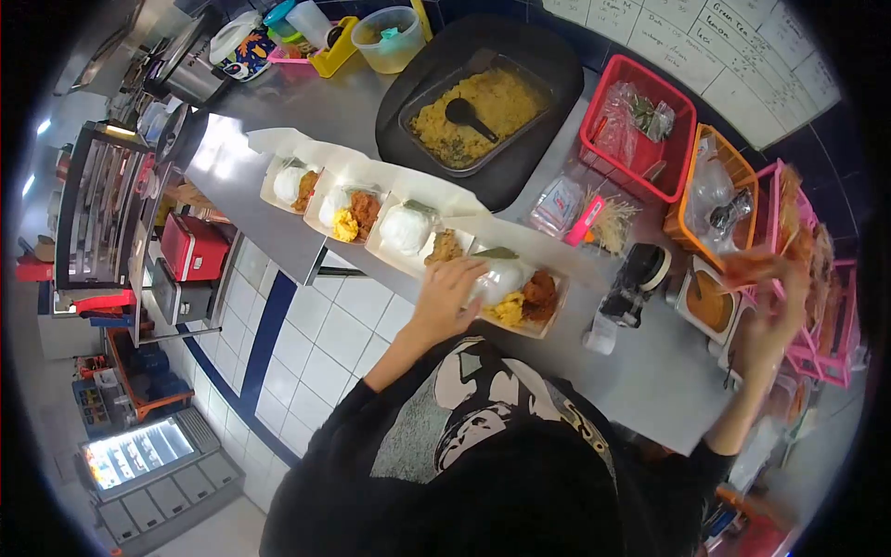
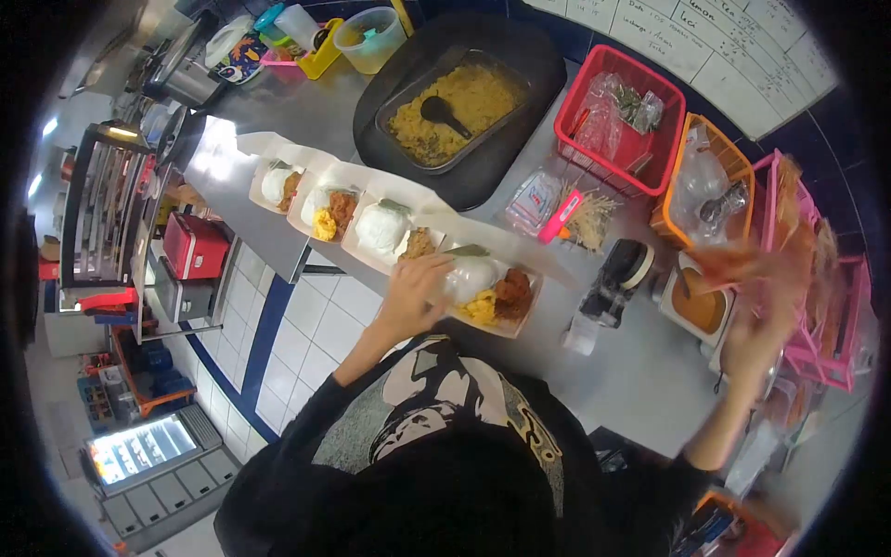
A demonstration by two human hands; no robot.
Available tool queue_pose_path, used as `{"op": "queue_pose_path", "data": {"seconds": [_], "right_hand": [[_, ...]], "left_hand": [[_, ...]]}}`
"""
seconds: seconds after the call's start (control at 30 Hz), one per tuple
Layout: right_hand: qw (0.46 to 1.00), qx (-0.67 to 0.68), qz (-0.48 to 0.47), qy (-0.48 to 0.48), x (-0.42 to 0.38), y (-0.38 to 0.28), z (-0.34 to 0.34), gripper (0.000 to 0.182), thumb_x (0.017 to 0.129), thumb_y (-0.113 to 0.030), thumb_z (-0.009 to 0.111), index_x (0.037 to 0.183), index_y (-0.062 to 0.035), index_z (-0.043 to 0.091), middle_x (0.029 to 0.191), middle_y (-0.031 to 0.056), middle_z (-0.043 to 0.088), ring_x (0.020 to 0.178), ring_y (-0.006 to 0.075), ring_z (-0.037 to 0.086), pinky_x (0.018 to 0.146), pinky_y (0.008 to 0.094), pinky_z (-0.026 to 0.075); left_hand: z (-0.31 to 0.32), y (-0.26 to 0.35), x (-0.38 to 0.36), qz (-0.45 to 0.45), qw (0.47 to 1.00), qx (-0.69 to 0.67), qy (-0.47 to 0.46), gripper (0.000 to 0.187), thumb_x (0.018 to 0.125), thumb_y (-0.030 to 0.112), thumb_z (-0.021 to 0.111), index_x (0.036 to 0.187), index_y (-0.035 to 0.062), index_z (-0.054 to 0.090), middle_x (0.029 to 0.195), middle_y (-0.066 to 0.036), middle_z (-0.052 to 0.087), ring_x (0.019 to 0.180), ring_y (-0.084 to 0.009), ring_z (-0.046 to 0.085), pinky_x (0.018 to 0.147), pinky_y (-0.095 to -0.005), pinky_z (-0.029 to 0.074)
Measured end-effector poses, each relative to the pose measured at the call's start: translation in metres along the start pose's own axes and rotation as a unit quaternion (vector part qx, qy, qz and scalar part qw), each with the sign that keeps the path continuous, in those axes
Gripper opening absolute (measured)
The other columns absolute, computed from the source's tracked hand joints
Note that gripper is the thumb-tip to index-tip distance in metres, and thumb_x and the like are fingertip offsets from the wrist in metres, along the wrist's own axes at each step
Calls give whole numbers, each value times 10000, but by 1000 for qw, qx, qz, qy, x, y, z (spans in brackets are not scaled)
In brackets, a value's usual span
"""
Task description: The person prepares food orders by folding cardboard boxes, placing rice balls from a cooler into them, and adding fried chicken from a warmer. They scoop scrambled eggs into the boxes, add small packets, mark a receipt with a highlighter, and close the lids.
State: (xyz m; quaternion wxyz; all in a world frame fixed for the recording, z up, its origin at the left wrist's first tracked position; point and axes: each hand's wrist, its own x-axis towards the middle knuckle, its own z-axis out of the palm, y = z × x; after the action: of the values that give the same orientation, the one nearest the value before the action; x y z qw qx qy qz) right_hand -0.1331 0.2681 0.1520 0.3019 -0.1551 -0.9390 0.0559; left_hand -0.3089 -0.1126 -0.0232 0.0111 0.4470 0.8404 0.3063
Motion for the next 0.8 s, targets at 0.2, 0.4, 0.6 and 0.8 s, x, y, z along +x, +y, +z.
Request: {"op": "queue_pose_path", "data": {"seconds": [0.2, 0.4, 0.6, 0.8], "right_hand": [[984, 146, 52, -86, -53, -155, 116, 183, 723, 4, 584, 900, -37, 567, 949, 97, 596, 944, 301, 513, 862, 396, 358], [999, 34, 27, 17, -46, -199, 162, 187, 725, 10, 587, 901, -47, 563, 973, 82, 593, 985, 275, 512, 891, 400, 316], [996, 81, 40, 5, -26, -227, 148, 154, 734, -33, 599, 881, -58, 562, 885, 89, 580, 911, 292, 513, 838, 402, 335], [978, 168, -123, -22, 13, -326, 198, 171, 718, -51, 633, 879, -80, 584, 848, 81, 591, 894, 280, 530, 847, 440, 349]], "left_hand": [[48, -35, 16, 61, 989, 70, -114, 595, 792, 344, 621, 1296, 93, 430, 1343, -75, 442, 1260, -213, 392, 988, -569, 187], [43, -42, 2, 89, 990, 89, -56, 636, 779, 379, 620, 1307, 87, 419, 1337, -104, 449, 1228, -221, 426, 1006, -585, 178], [60, -63, -1, 122, 989, 66, -44, 578, 784, 255, 610, 1296, 62, 425, 1327, -121, 450, 1189, -220, 474, 1011, -578, 173], [89, -65, 12, 37, 965, -259, 6, 507, 799, 192, 572, 1262, 19, 456, 1279, -136, 491, 1214, -261, 439, 1007, -568, 214]]}}
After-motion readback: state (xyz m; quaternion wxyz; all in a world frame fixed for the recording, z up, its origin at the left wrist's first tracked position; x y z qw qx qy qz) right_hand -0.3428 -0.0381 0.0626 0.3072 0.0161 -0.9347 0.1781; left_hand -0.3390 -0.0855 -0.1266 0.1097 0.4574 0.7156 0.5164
